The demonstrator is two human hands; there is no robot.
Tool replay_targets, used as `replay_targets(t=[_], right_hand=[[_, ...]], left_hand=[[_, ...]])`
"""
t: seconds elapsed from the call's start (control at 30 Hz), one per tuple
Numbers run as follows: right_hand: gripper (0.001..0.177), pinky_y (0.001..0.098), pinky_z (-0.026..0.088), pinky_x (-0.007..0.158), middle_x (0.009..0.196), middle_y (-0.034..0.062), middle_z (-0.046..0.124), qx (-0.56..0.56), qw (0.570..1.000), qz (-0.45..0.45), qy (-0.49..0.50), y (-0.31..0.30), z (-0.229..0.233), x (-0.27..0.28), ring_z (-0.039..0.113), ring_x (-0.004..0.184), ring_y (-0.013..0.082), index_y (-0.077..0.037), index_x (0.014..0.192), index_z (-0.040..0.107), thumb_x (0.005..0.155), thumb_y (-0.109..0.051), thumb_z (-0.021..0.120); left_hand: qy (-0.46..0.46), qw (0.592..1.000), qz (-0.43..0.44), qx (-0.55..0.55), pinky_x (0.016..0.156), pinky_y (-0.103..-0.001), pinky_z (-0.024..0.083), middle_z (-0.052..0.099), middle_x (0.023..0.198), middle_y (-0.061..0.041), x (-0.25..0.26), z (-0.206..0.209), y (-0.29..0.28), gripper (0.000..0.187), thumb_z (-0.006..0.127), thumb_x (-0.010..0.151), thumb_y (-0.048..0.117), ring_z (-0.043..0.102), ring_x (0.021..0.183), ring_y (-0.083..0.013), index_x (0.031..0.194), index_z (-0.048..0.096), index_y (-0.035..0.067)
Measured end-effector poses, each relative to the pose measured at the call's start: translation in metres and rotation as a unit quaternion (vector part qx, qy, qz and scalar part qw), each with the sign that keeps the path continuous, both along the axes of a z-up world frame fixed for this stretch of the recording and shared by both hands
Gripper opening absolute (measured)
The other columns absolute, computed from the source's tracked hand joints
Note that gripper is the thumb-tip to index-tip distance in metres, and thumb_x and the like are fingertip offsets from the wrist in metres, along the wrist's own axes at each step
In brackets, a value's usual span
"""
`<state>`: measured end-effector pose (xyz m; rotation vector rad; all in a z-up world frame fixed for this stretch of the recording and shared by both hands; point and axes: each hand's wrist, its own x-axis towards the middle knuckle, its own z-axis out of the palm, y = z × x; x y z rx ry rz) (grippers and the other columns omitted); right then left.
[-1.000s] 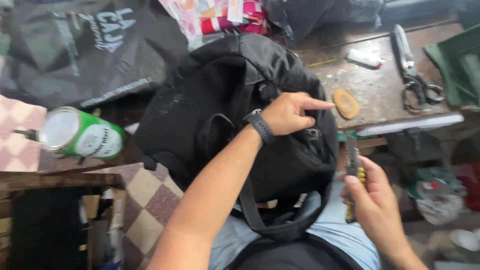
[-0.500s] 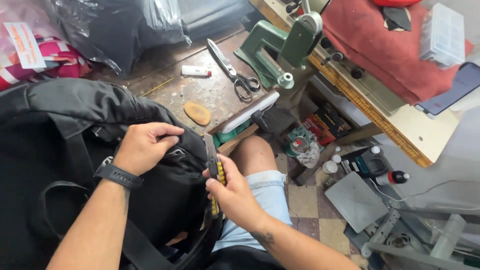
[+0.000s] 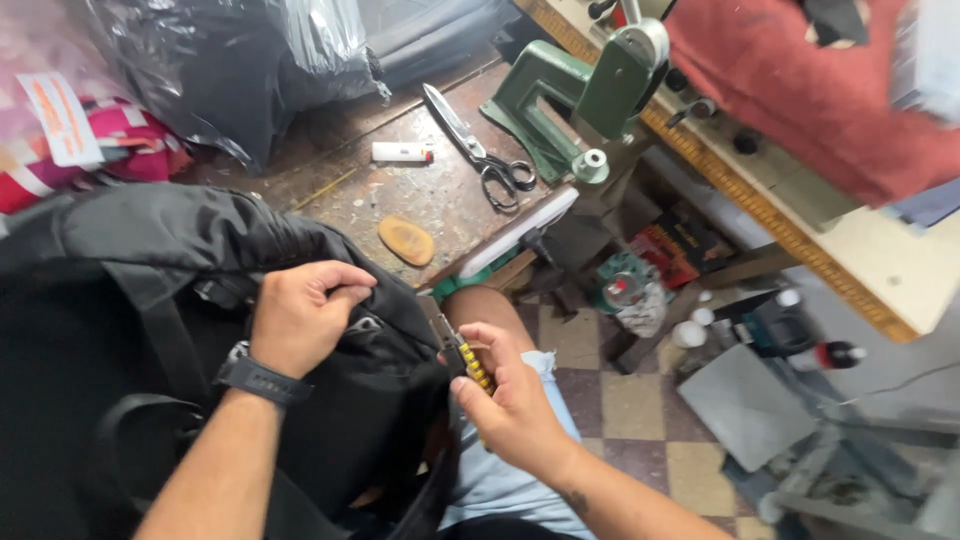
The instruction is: The person uses a utility knife to carefully cut and separate the fabric around a zipper on a black bag. They hold the bag steady with one hand while manipulating the blade with the other to make precise cuts along the seam.
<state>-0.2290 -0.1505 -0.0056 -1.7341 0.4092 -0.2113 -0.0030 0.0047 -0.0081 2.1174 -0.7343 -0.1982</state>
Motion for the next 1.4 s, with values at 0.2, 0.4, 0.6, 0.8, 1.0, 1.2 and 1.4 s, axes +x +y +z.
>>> replay_targets(t=[0.2,0.4,0.6,0.8,1.0,1.2,1.4], right_hand=[[0.052,0.0303,0.055,0.099,0.128,0.0090,0.075,0.031,0.999,0.026,-0.025,0.002,0.007,0.027,0.072,0.117,0.0166,-0.010,0.146,0.048,0.096,-0.010,0.063],[0.056,0.0486,0.062,0.092,0.119,0.0185,0.080,-0.002,0.992,0.014,-0.126,-0.003,-0.011,0.037,0.076,0.111,0.0342,-0.013,0.147,0.064,0.092,-0.011,0.072],[0.057,0.0392,0.055,0.075,0.131,0.0028,0.077,-0.314,0.948,0.044,-0.027,-0.032,-0.031,0.025,0.078,0.087,0.0257,-0.024,0.146,0.059,0.091,-0.021,0.077],[0.052,0.0351,0.057,0.079,0.124,0.0026,0.082,-0.438,0.895,0.059,-0.058,-0.029,-0.047,0.026,0.077,0.095,0.0211,-0.023,0.150,0.072,0.098,-0.020,0.077],[0.045,0.0316,0.057,0.085,0.121,0.0067,0.082,-0.388,0.906,0.068,-0.157,-0.039,-0.056,0.025,0.073,0.085,0.0168,-0.009,0.144,0.078,0.100,-0.001,0.084],[0.048,0.0350,0.059,0.091,0.129,0.0096,0.083,-0.419,0.894,0.095,-0.127,-0.041,-0.039,0.034,0.078,0.109,0.0211,-0.013,0.147,0.079,0.100,-0.006,0.082],[0.047,0.0350,0.054,0.075,0.120,-0.0011,0.082,-0.440,0.885,0.112,-0.104,-0.038,-0.031,0.044,0.071,0.082,0.0168,-0.022,0.149,0.077,0.104,-0.012,0.082]], left_hand=[[-0.005,1.000,0.000,0.022,0.077,-0.023,0.053,0.083,0.087,0.005,-0.003,0.009,-0.001,0.012,0.078,0.088,0.011,0.072,0.077,-0.0057,0.095,0.086,0.017],[0.060,0.998,0.024,0.010,0.088,-0.039,0.062,0.084,0.097,-0.003,-0.008,0.011,-0.004,0.015,0.082,0.088,0.013,0.078,0.102,-0.0240,0.098,0.087,0.023],[-0.008,0.989,-0.150,-0.013,0.087,-0.031,0.053,0.079,0.114,-0.006,0.011,-0.012,0.010,0.043,0.069,0.093,0.015,0.074,0.097,-0.0209,0.135,0.073,0.023],[-0.015,0.982,-0.190,0.019,0.098,-0.029,0.056,0.077,0.121,-0.004,0.020,-0.024,0.014,0.069,0.060,0.082,0.009,0.076,0.112,-0.0208,0.149,0.061,0.028],[-0.029,0.968,-0.230,0.092,0.096,-0.032,0.058,0.076,0.131,-0.005,0.027,-0.021,0.013,0.087,0.055,0.074,0.008,0.075,0.121,-0.0241,0.158,0.048,0.030],[-0.031,0.961,-0.255,0.105,0.096,-0.030,0.058,0.077,0.130,-0.003,0.034,-0.019,0.010,0.087,0.060,0.075,0.007,0.075,0.117,-0.0220,0.159,0.044,0.026],[-0.024,0.958,-0.261,0.111,0.096,-0.028,0.060,0.075,0.143,-0.004,0.035,-0.014,0.007,0.087,0.059,0.073,0.004,0.077,0.116,-0.0203,0.157,0.047,0.023]])
